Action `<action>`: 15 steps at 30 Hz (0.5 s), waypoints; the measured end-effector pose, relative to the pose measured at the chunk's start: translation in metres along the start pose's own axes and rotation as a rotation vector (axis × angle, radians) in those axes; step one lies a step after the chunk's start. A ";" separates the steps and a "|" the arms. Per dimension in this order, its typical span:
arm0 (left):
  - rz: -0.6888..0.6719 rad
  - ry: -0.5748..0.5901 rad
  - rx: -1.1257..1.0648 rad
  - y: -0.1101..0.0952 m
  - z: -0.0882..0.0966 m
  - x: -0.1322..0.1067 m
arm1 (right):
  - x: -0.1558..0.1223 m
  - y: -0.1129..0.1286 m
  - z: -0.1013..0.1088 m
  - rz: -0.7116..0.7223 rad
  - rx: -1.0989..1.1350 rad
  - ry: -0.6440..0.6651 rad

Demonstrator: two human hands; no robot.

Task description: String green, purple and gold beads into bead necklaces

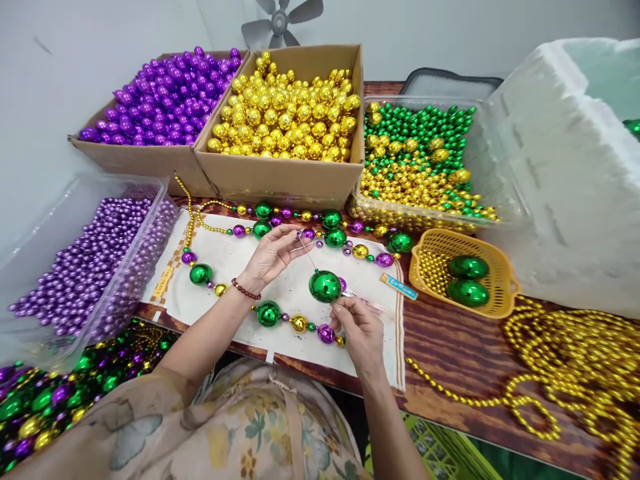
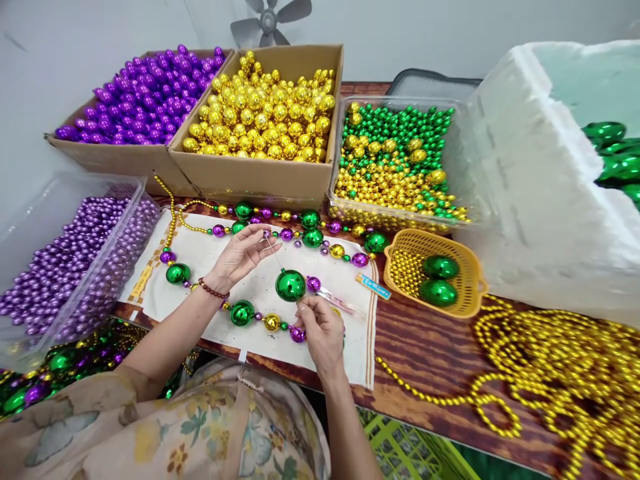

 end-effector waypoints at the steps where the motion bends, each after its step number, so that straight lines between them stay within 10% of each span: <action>1: -0.012 0.000 0.007 0.000 0.001 0.001 | 0.000 0.001 0.000 0.002 0.003 -0.004; 15: -0.105 0.021 0.108 0.000 0.000 0.004 | -0.002 -0.006 0.005 -0.027 -0.072 -0.035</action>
Point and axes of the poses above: each hand's wrist, its own x-axis towards the middle knuckle, its own z-axis out of the back of the hand, y = z × x, the point moved 9 cm from there along x, towards the middle knuckle, and after that the axes turned 5 degrees about -x, right-handed, at the moved point
